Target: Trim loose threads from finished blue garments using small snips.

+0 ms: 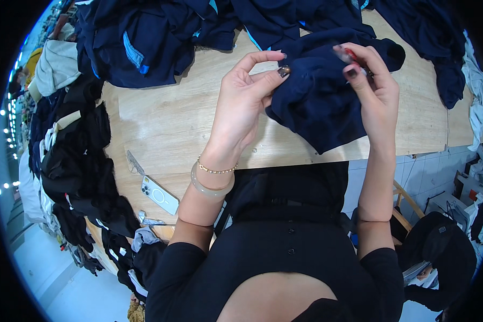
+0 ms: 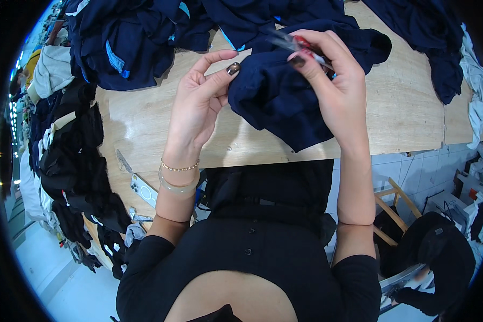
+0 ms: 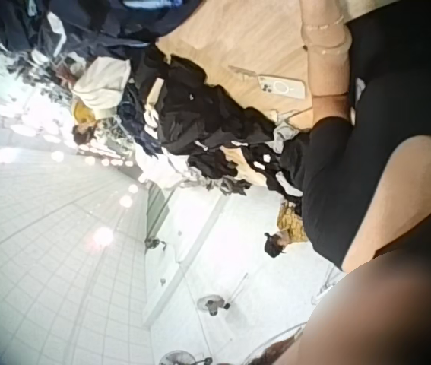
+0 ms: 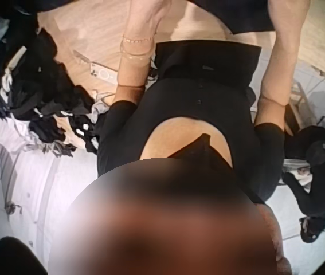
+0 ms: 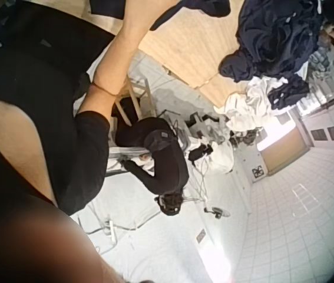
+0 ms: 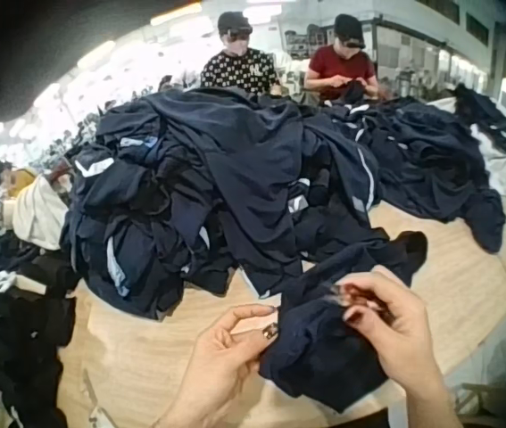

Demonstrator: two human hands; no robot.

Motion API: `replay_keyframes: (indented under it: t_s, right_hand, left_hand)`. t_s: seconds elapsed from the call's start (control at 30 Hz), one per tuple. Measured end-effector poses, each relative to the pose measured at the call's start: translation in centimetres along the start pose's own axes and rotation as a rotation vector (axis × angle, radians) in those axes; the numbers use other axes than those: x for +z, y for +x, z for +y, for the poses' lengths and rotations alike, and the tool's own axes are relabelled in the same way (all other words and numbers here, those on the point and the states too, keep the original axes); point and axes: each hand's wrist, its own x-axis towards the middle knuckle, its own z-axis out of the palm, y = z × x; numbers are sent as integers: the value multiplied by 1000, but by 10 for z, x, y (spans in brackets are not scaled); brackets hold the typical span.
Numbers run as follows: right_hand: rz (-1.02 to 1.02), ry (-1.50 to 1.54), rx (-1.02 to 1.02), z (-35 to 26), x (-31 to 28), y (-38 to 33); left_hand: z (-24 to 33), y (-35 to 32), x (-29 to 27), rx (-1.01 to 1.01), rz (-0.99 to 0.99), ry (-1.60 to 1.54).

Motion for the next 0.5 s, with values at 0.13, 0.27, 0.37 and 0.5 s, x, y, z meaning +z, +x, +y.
replay_keyframes:
  t_s: [0.13,0.27,0.37,0.5]
  right_hand:
    - [-56,-27,97,-4,12,-13]
    - [-21,-211,-158,-1,30,-14]
    - [56,-57,-163,4,35,-12]
    - [94,227,103,3,14,-13]
  left_hand:
    - [-6,2,4,-60,52,-277]
    - [-8,-1,9,-69,40,-282]
    - [-12,2,6,-82,36,-323]
    - [-11,1,7,-83,52,-355]
